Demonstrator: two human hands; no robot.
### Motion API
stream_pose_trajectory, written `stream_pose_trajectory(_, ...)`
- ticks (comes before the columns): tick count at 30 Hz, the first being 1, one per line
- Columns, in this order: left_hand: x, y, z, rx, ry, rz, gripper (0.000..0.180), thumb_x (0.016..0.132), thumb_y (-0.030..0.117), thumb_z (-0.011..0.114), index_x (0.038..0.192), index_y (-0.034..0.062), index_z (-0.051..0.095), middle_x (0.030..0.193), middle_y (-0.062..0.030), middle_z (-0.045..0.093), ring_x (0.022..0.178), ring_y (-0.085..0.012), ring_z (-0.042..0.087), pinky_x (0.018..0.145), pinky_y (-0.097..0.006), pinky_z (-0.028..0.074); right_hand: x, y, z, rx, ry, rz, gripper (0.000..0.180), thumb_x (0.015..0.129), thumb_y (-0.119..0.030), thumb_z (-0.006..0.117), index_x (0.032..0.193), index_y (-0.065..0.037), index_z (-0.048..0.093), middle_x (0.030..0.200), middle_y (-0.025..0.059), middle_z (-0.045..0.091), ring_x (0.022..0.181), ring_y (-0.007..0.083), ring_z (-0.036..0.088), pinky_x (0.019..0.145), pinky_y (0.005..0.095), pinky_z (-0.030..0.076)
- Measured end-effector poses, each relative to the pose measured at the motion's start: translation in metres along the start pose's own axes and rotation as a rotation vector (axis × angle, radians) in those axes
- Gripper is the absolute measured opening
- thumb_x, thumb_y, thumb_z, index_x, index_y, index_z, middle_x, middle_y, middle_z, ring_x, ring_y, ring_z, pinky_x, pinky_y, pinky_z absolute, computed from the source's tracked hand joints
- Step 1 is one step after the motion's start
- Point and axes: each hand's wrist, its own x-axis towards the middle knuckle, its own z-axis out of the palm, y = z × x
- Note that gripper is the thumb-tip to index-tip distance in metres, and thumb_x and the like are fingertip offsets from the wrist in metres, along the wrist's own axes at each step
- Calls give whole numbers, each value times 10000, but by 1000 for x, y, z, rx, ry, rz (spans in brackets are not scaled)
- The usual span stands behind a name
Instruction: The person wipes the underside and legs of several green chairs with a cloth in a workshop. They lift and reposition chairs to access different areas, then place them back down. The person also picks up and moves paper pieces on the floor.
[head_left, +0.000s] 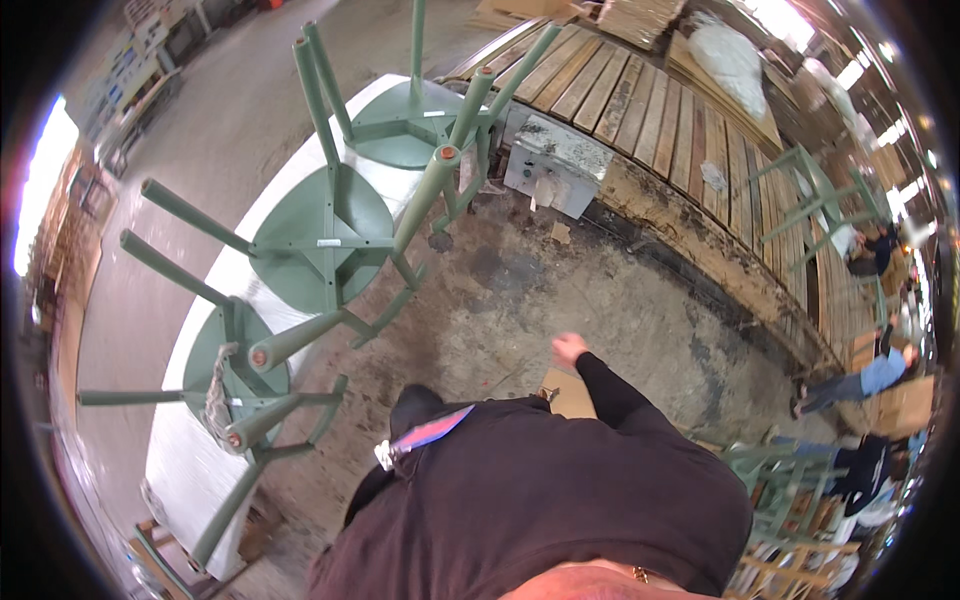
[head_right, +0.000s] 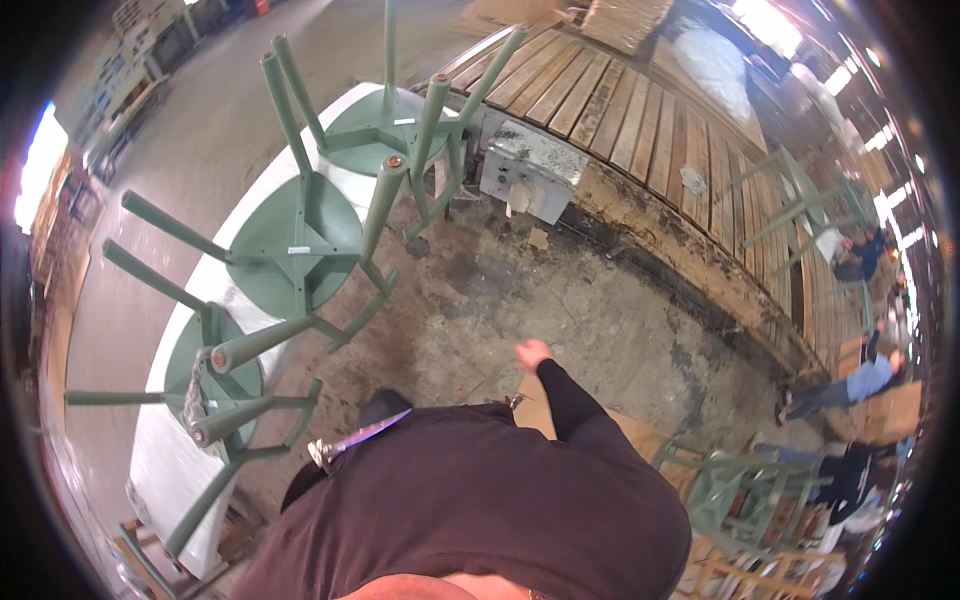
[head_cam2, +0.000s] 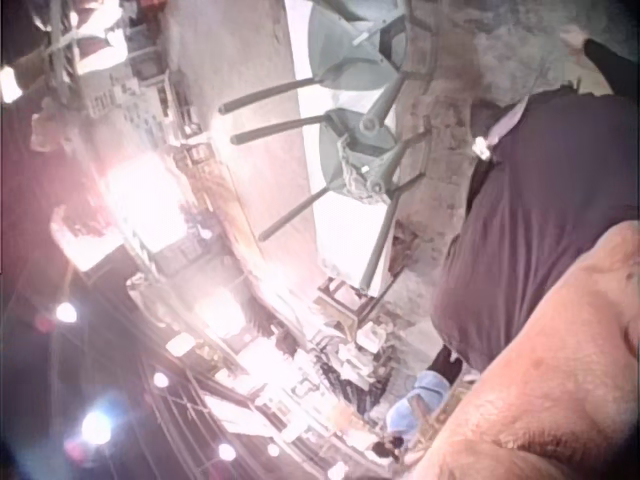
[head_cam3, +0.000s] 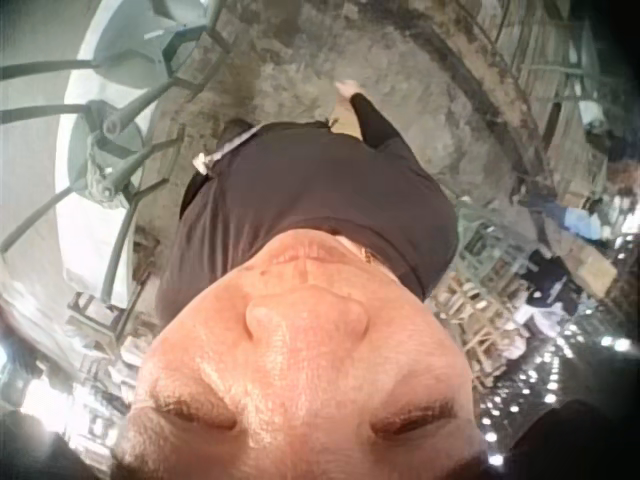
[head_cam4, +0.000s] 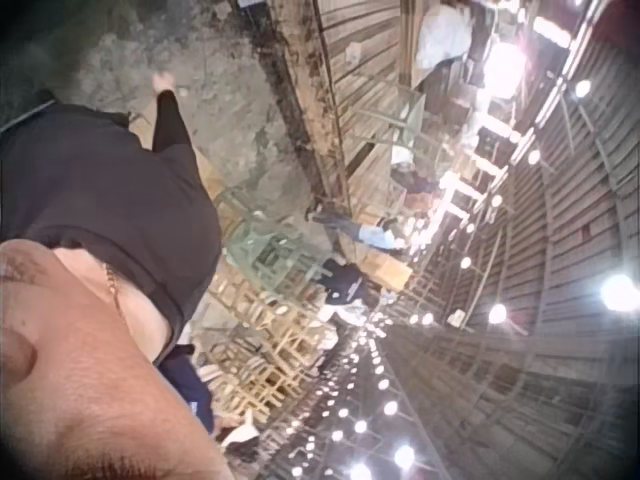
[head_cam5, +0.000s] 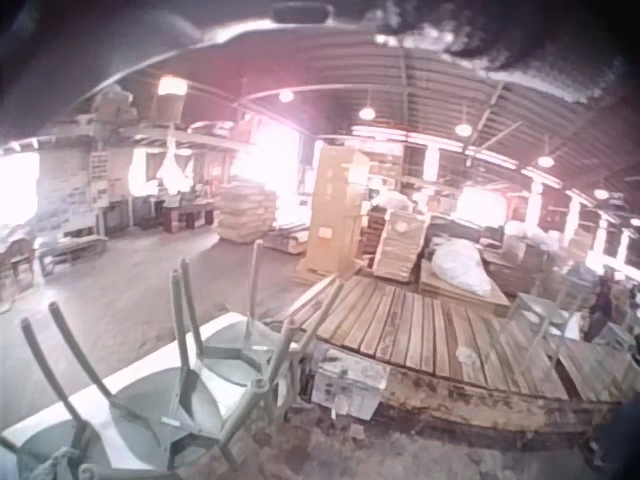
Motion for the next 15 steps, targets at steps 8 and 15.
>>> stream_pose_trajectory(8, 77, 243, 102, 224, 106, 562, 447, 774, 458, 706, 778, 12, 698, 761, -179, 684, 768, -289, 673, 714, -413, 509, 104, -144, -15, -244, -132, -412, 356, 881, -362, 606, 1089, -91, 708, 997, 152, 724, 948, 315, 690, 845, 417, 532)
stream_pose_trajectory(15, 90, 491, 205, -66, 212, 1198, 808, 779, 286, 800, 1407, 11, 372, 1266, -199, 552, 1122, -275, 586, 935, -396, 484, 128, 26, -215, -646, -41, -44, 422, 823, -419, 554, 887, -44, 737, 903, 210, 705, 912, 397, 676, 812, 503, 520)
